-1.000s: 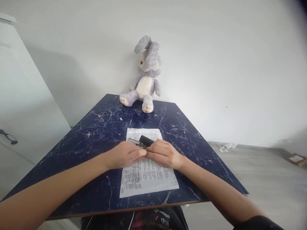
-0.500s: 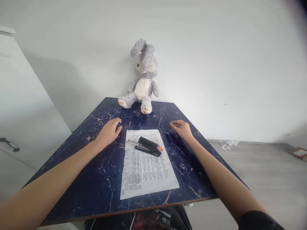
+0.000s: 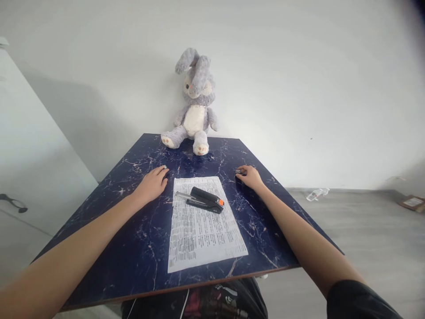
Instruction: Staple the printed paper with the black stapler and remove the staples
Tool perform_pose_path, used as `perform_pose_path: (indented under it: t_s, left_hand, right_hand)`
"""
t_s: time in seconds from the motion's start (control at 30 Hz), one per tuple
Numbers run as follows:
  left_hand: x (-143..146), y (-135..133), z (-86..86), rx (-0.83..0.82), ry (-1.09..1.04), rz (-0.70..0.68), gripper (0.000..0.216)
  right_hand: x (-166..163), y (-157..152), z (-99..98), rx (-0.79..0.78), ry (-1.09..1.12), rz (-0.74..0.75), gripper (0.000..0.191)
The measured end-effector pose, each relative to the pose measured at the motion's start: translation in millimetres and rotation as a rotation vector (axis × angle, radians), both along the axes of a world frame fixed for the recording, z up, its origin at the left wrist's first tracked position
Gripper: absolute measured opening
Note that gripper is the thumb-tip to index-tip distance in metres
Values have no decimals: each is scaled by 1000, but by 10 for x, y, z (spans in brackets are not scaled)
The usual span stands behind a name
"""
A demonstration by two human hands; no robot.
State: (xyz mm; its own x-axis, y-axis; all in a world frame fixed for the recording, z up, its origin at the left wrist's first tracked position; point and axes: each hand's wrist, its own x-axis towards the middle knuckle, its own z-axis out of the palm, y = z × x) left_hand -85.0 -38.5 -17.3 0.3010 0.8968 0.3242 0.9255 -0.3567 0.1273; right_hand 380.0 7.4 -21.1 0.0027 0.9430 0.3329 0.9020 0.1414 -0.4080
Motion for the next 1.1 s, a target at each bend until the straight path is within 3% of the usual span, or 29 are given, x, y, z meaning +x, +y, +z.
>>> perform_pose_path:
  t_s: [0.1,0.3,0.47,0.67,0.9,1.1]
  left_hand:
    - [9,3,-14,-71,27,22,54]
    - [-9,12,17,-14,10,-44,48]
    - [-22,48,-65,-134,-3,-18,51]
    - [-28,70,-64,-32,-36,-86,42]
    - [26,21,-29,-123,-25,-19,41]
    - [47,-23,77,0,-27,-54,40]
  right_hand:
    - [-6,8,-6,0,-15,9,32]
    - [-16,5,-1,-7,-27,20,29]
    - [-26,-11,14,-7,-36,34,28]
    - [-25,-15,19,-7,-44,45,27]
    - [-34,-9,23,-5,-40,51,26]
    - [-38,-23,40,1,-57,56,25]
